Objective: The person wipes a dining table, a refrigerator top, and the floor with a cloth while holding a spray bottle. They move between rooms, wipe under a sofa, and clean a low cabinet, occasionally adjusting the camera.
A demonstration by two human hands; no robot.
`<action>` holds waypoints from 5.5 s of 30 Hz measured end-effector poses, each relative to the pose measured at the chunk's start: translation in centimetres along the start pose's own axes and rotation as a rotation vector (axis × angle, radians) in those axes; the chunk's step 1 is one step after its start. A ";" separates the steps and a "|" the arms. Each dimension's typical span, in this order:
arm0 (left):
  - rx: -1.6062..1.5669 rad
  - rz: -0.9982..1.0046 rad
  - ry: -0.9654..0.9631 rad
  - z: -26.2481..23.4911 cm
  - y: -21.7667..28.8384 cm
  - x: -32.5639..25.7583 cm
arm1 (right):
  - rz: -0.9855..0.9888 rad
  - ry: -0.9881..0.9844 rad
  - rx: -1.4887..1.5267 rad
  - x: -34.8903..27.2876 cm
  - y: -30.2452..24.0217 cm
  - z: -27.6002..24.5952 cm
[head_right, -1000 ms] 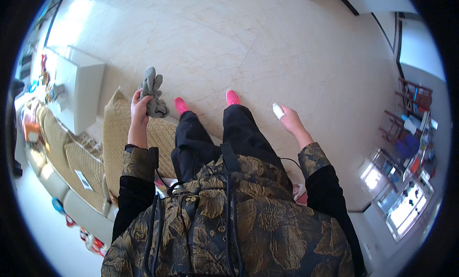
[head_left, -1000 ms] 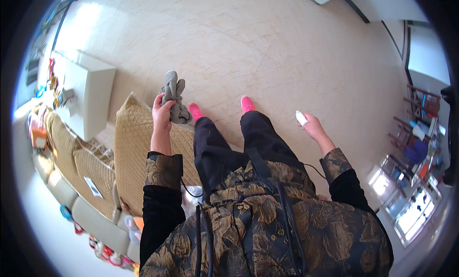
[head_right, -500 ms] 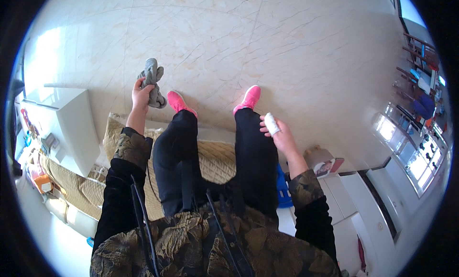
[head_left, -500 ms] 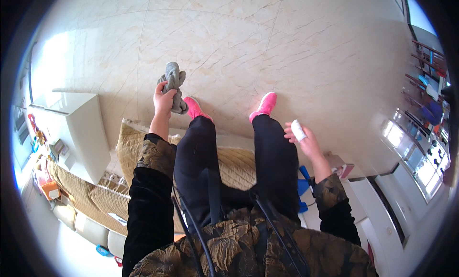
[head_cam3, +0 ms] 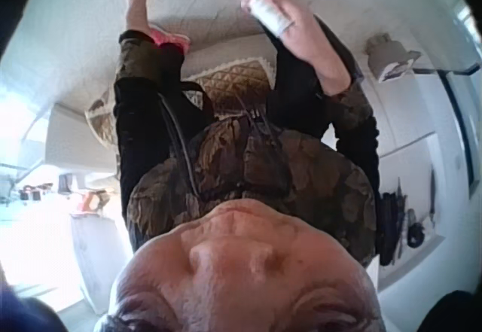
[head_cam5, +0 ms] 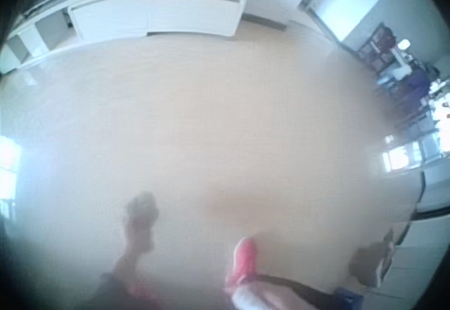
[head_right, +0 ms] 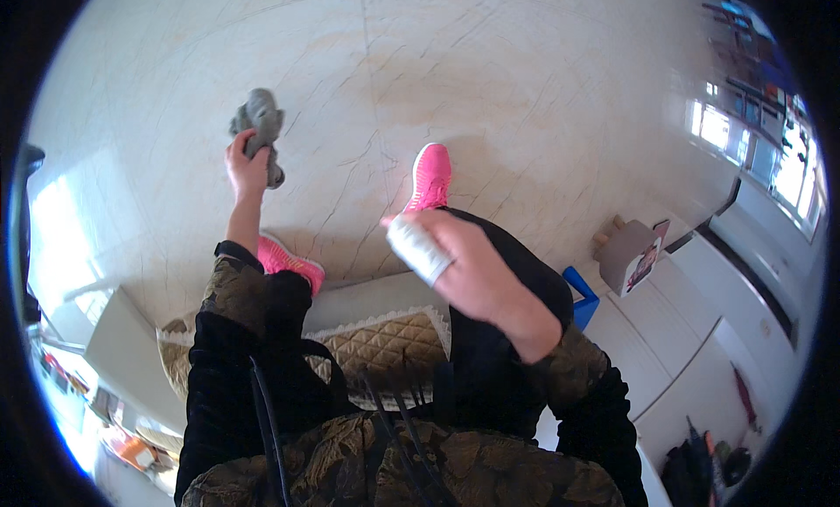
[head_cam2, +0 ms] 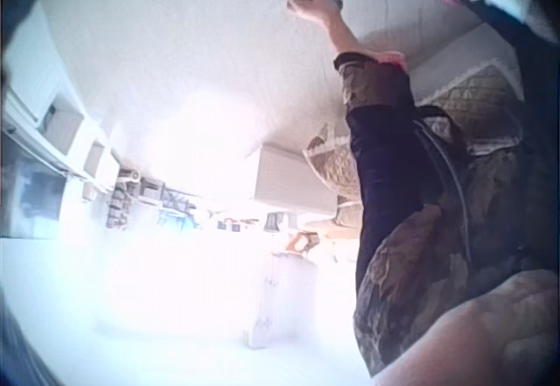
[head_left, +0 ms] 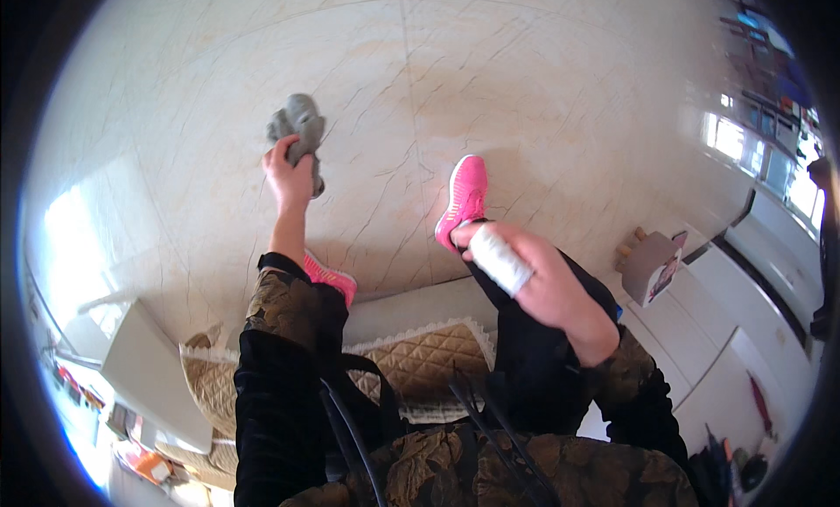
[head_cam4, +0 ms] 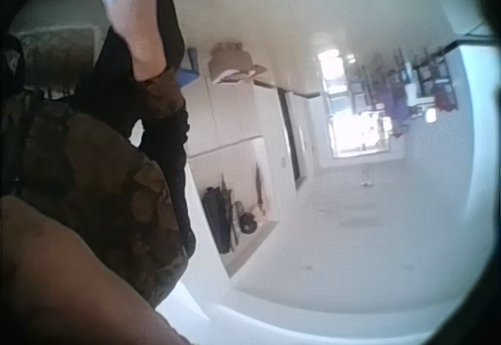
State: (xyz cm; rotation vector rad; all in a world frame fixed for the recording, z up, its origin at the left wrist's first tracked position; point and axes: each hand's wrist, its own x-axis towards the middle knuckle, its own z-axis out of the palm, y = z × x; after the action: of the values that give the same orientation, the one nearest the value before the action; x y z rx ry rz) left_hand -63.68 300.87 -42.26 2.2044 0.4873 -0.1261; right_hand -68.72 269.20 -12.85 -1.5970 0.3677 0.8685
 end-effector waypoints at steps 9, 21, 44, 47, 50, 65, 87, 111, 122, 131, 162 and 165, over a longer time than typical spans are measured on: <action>0.133 0.500 -0.358 14.9 12.5 2.2 | -0.169 -0.389 0.475 -4.1 1.3 0.3; 0.772 0.865 -0.728 27.4 17.7 2.3 | -0.117 0.136 1.121 -2.9 2.8 -7.2; 0.517 -0.187 -0.450 -3.1 -17.2 -2.2 | -0.141 -0.064 0.701 -0.7 2.3 2.5; 0.441 -0.282 -0.308 -0.7 -17.5 -5.7 | -0.089 -0.091 0.633 -0.4 1.9 4.3; 0.338 -0.381 -0.248 1.1 -15.8 -8.2 | -0.098 -0.099 0.578 0.0 1.1 5.6; 0.536 -0.160 -0.487 10.1 -6.3 -18.9 | 0.075 0.009 0.449 2.4 0.3 8.1; 0.982 -0.018 -0.676 6.5 -3.1 -15.7 | -0.088 0.102 0.357 0.9 1.3 3.0; 0.081 -0.392 -0.433 14.8 -6.7 -21.4 | 0.025 0.072 0.323 0.5 0.9 2.7; -0.754 -0.221 0.293 7.7 -8.4 -5.4 | -0.124 0.155 0.306 0.0 0.8 2.6; 0.495 0.457 -0.357 11.6 -8.3 -16.2 | -0.108 0.174 0.374 -0.5 0.3 3.7; 0.724 0.362 -0.267 -0.5 -8.5 10.1 | 0.096 0.022 0.272 5.1 -2.0 9.2; 0.737 0.221 -0.195 -5.7 -13.7 9.3 | 0.077 -0.039 0.284 5.9 -1.9 10.3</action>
State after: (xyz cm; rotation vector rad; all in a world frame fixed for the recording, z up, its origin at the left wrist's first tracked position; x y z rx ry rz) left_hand -60.85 315.70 -51.05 2.9040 0.0772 -0.4562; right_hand -66.87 280.70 -15.69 -1.3097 0.5044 0.8630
